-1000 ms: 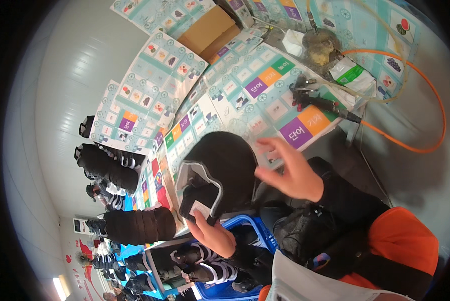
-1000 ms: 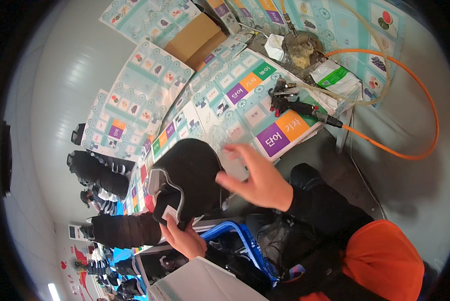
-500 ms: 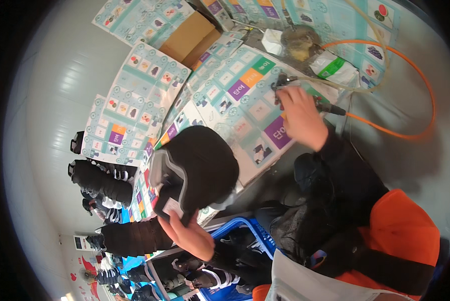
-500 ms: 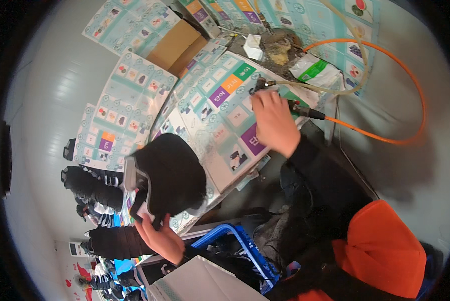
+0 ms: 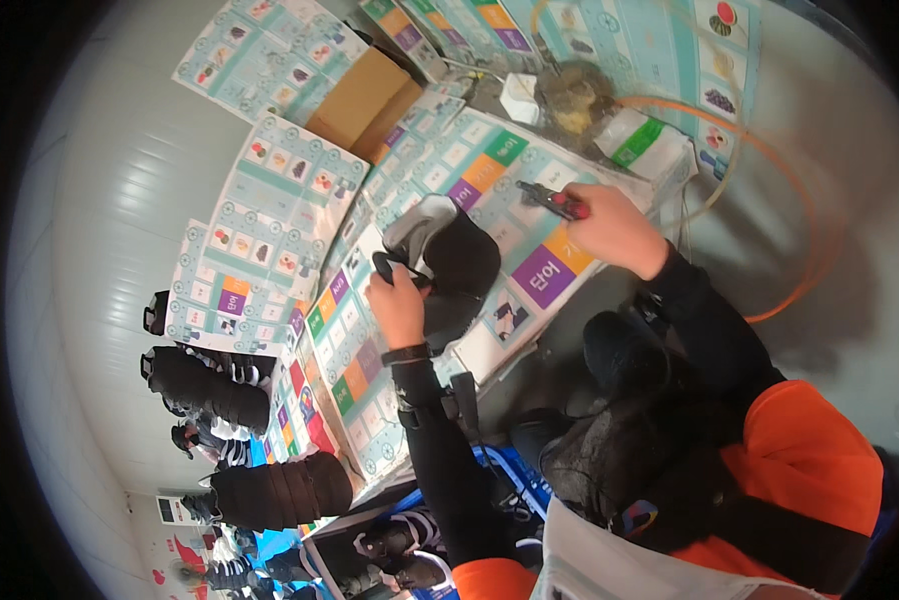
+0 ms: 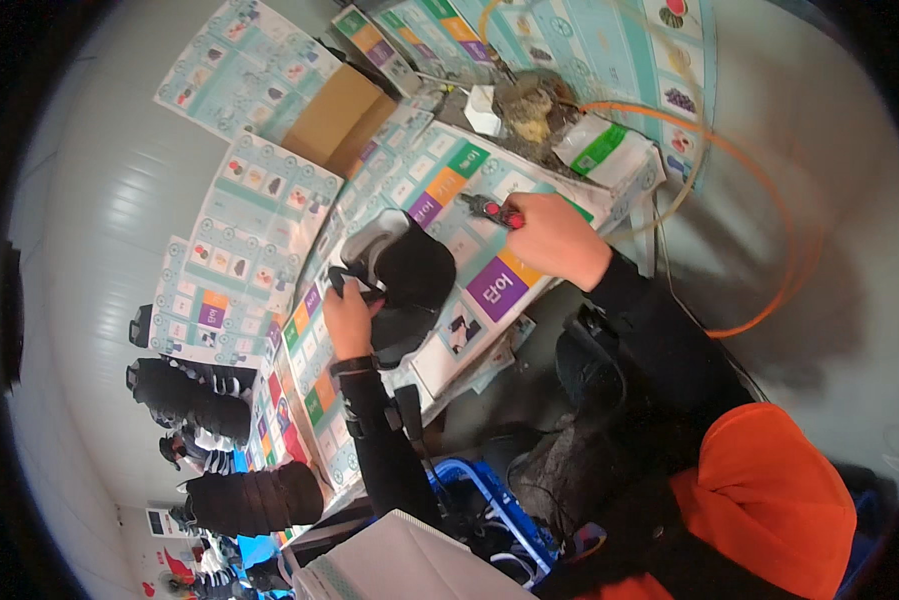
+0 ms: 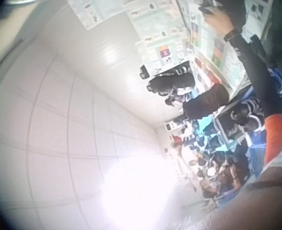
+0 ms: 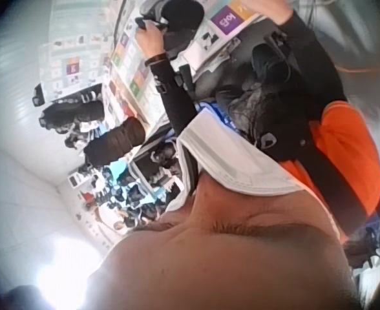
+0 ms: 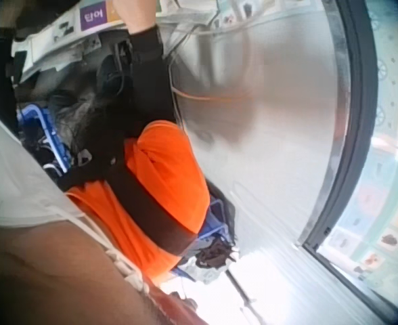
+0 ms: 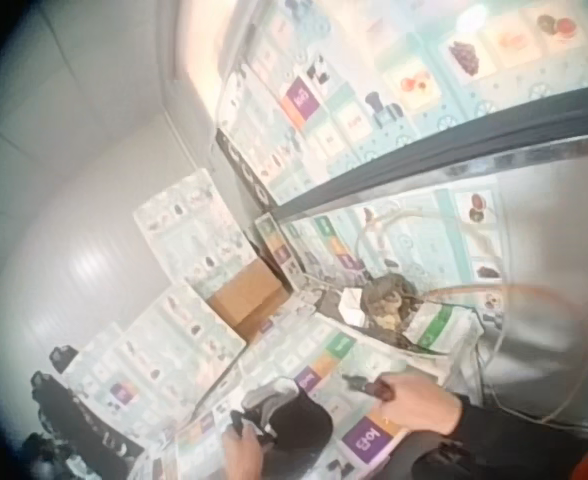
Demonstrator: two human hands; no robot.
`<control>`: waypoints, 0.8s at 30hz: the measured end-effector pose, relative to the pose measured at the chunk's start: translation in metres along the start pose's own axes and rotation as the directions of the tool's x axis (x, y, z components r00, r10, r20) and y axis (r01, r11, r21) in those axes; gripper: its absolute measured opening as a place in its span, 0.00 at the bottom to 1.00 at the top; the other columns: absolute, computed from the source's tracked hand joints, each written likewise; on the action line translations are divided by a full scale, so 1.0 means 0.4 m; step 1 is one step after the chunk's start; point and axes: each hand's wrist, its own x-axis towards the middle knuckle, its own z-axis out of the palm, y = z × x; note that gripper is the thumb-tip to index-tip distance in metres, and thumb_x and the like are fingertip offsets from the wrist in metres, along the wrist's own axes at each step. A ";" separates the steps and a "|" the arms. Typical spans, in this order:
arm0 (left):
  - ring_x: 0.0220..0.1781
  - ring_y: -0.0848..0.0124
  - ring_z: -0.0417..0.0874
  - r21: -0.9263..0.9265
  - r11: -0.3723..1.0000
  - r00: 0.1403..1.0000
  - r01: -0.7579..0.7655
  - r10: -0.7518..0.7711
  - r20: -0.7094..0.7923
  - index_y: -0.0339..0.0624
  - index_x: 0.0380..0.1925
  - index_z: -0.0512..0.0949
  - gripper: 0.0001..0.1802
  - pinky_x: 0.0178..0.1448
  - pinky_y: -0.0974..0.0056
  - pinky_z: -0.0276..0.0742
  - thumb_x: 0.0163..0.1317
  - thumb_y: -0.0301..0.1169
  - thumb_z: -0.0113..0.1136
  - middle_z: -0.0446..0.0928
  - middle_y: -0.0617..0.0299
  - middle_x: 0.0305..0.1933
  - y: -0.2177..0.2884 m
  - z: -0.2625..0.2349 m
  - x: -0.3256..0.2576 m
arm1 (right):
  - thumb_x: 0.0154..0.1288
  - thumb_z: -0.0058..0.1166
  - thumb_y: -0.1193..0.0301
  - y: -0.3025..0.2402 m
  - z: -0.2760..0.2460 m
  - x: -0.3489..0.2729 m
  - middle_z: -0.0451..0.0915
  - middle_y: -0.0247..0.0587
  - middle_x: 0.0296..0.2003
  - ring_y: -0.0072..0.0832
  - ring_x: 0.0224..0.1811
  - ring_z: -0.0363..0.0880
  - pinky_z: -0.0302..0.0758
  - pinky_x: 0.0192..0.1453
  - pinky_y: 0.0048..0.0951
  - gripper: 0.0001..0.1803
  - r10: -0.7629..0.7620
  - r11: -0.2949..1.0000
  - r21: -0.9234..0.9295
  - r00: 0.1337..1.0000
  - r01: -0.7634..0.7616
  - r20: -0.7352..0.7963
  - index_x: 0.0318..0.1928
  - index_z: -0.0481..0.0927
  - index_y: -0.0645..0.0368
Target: The person handles shoes one at a time, using a handheld tool to process the edges of the soles before placing the items back into a basket.
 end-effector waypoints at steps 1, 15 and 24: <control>0.40 0.53 0.88 -0.121 0.992 1.000 -0.025 0.023 -0.019 0.14 0.47 0.73 0.25 0.34 0.58 0.92 0.73 0.37 0.55 0.75 0.38 0.48 0.018 0.008 -0.007 | 0.56 0.61 0.74 -0.034 -0.024 -0.041 0.87 0.44 0.35 0.36 0.28 0.83 0.81 0.34 0.39 0.12 0.136 0.923 0.338 0.978 -0.182 0.156 0.41 0.85 0.66; 0.34 0.62 0.86 0.127 0.987 0.995 -0.101 0.103 -0.008 0.28 0.44 0.79 0.27 0.37 0.55 0.79 0.74 0.49 0.60 0.81 0.50 0.34 -0.058 -0.064 0.035 | 0.58 0.63 0.75 -0.058 0.031 -0.165 0.77 0.43 0.28 0.31 0.28 0.73 0.71 0.39 0.30 0.13 -0.074 0.825 0.564 0.984 -0.029 0.159 0.44 0.80 0.64; 0.32 0.58 0.89 0.162 0.987 0.997 0.006 -0.018 0.076 0.29 0.40 0.78 0.25 0.37 0.52 0.79 0.73 0.48 0.59 0.82 0.52 0.28 0.046 -0.056 -0.010 | 0.56 0.62 0.75 -0.005 0.017 -0.185 0.75 0.46 0.27 0.32 0.29 0.73 0.72 0.39 0.33 0.15 0.086 0.757 0.605 0.956 -0.246 0.281 0.45 0.80 0.67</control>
